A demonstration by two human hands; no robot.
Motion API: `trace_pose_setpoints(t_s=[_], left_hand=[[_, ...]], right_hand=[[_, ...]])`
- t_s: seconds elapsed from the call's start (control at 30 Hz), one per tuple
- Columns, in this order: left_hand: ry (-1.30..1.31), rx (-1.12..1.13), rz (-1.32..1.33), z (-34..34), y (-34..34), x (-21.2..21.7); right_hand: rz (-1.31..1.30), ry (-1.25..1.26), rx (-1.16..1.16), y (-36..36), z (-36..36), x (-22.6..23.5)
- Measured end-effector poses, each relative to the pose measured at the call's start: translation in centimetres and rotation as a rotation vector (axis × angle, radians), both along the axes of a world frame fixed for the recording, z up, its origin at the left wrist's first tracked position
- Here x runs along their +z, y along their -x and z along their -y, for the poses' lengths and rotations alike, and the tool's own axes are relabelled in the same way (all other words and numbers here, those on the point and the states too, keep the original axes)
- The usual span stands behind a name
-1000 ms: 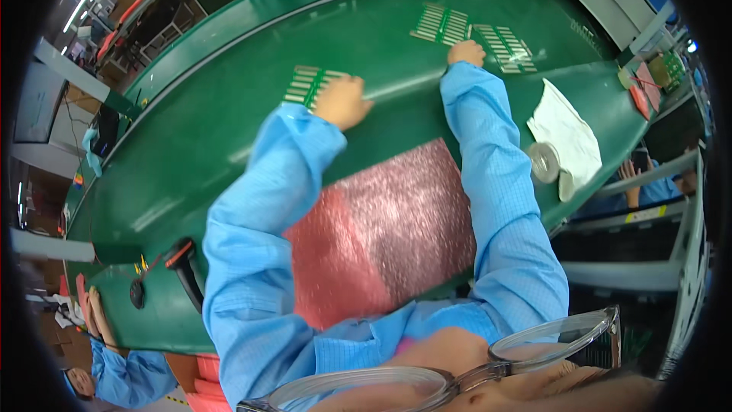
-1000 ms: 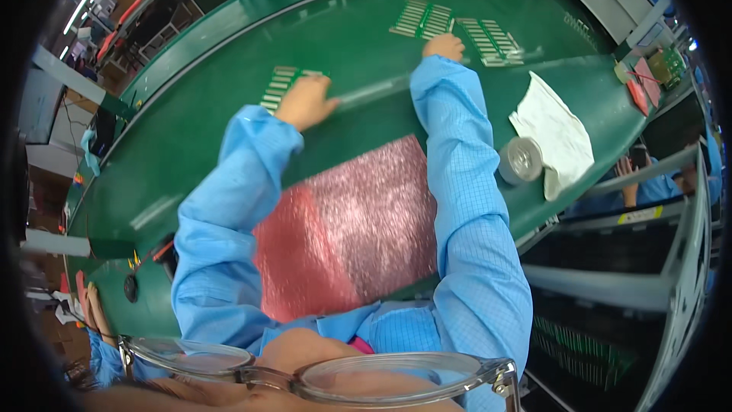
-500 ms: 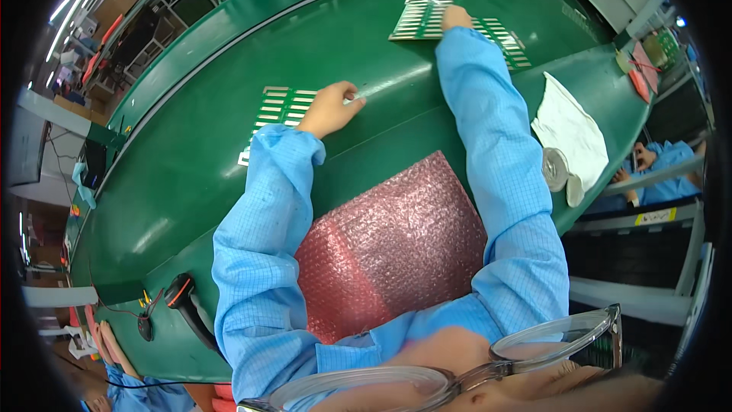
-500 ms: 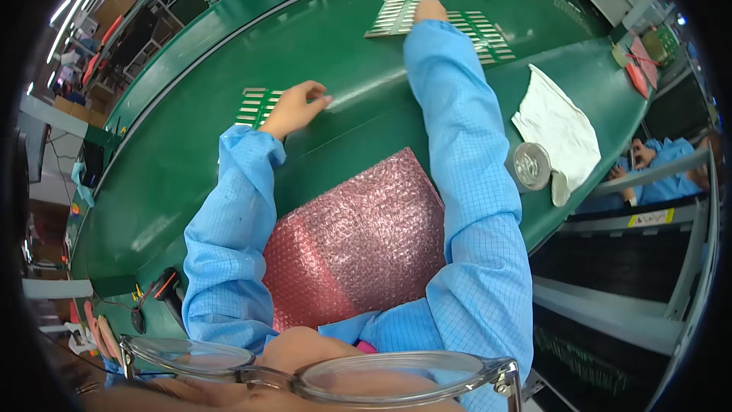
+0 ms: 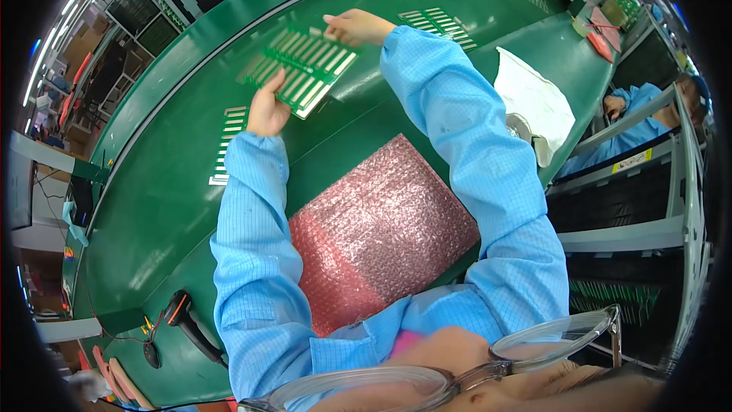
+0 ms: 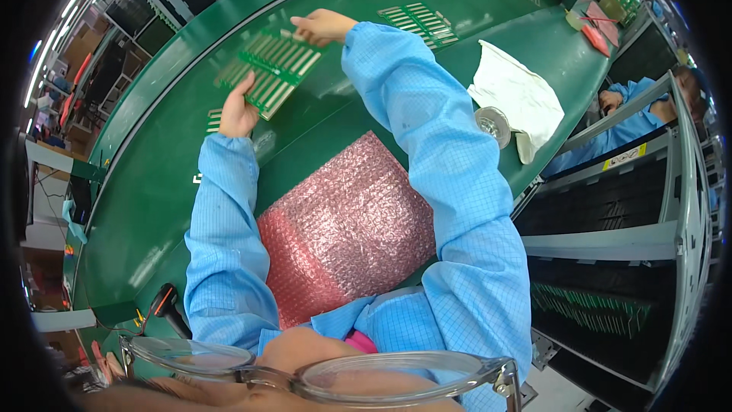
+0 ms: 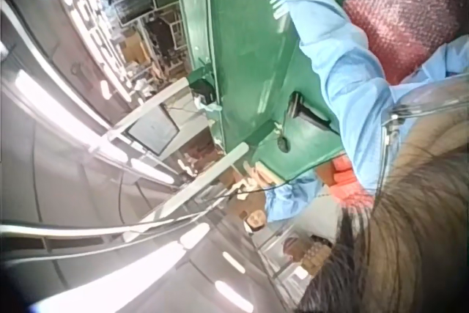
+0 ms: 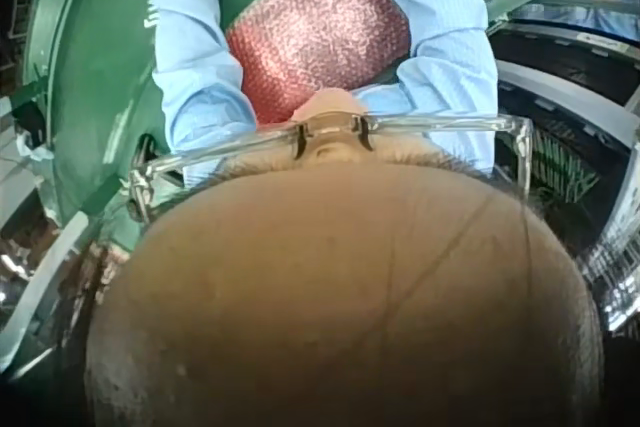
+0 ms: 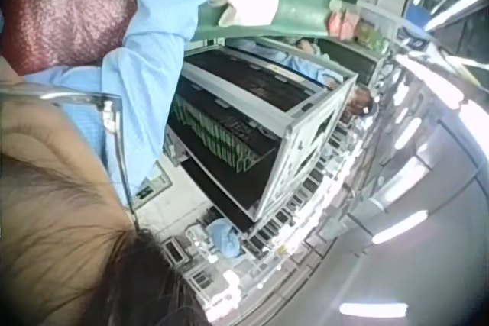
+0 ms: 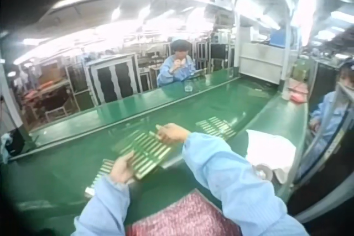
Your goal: Scanning circuit boards with a barcode reader and wrapping them in bubble wrap at a workstation.
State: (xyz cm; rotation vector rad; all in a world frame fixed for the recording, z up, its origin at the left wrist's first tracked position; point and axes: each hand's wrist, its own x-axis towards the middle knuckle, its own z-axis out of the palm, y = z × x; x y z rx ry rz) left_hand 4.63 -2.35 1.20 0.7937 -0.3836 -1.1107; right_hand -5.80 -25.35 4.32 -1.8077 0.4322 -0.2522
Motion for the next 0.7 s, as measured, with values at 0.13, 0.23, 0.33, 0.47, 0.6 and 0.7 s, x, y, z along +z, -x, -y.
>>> trace_pose_setpoints(t_s=[0.13, 0.23, 0.33, 0.47, 0.6, 0.7], left_hand=[[-0.103, 0.211, 0.077, -3.6, 1.8, 0.4], [-0.216, 0.143, 0.065, -6.3, 4.0, 2.8], [-0.268, 0.124, -0.003, -12.2, 4.9, 3.2], [-0.282, 0.102, 0.000, -14.0, 7.9, 3.9], [-0.305, 0.171, -0.014, -16.9, 9.2, 3.0], [-0.335, 0.168, -0.003, -17.7, 9.5, 3.2]], right_hand=[[-0.307, 1.224, -0.751, 3.0, 8.8, -5.4], [-0.799, 1.368, -1.207, 9.8, 19.6, -10.9], [-0.835, 1.275, -1.163, 9.4, 19.2, -13.5], [-0.670, 0.998, -1.366, 13.1, 22.6, -14.5], [-0.618, 1.334, -1.377, 10.1, 19.2, -12.1], [-0.418, 1.097, -1.098, 9.7, 19.4, -8.8]])
